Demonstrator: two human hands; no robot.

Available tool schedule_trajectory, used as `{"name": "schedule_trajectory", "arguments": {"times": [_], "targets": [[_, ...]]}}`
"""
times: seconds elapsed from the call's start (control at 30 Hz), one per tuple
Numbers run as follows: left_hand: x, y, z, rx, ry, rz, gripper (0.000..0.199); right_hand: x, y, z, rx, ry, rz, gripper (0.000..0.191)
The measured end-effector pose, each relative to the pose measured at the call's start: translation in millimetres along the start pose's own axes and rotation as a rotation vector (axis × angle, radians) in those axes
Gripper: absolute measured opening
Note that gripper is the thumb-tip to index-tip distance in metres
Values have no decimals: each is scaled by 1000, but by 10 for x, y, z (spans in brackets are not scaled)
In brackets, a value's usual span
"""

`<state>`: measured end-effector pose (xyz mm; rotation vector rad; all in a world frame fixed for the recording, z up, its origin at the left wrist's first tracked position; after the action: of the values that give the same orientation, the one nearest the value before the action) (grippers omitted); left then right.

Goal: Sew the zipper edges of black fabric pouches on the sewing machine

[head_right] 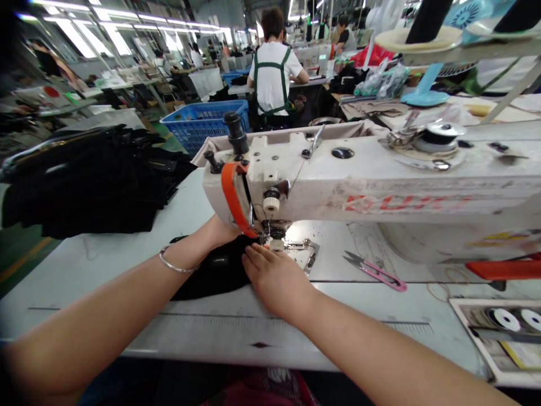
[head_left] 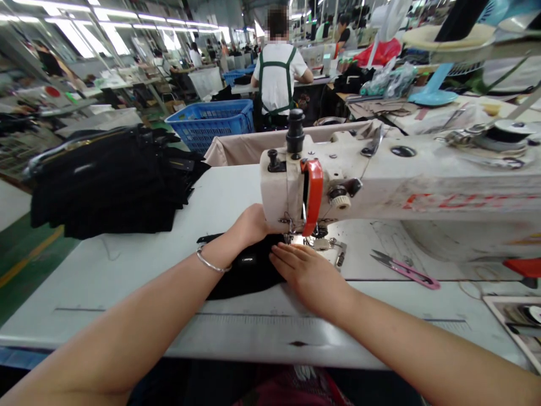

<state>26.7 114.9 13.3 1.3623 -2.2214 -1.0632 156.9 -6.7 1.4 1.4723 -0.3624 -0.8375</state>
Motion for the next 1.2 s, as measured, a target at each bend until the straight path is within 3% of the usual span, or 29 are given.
{"name": "schedule_trajectory", "arguments": {"times": [0.23,0.53,0.67,0.77,0.9,1.07,1.2], "targets": [[-24,-98,-193,-256,-92,11,19,105,63,77,47,-100,-43,38],[70,-144,-289,-422,-122,17,17,143,102,98,33,-82,-90,37],[276,-161,-325,-477,-130,-13,19,172,87,107,42,-71,-67,40],[574,-182,-401,-525,-255,-69,22,187,91,107,36,-85,-49,41],[841,-257,-470,-514,-521,-2,32,173,91,128,35,-101,-23,43],[799,-274,-392,-516,-524,73,33,134,64,167,50,-97,7,44],[795,-271,-397,-532,-537,57,33,311,318,23,-34,-79,29,42]]}}
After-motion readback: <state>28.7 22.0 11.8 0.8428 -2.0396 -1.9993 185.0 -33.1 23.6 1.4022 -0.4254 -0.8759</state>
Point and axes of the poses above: each hand's wrist, its own x-axis away from the middle knuckle, its own y-axis out of the back of the hand, z = x × y, the point moved 4 cm from there along -x, towards the middle knuckle, and after that the axes turned 6 degrees about -y, right-handed, at the moved point
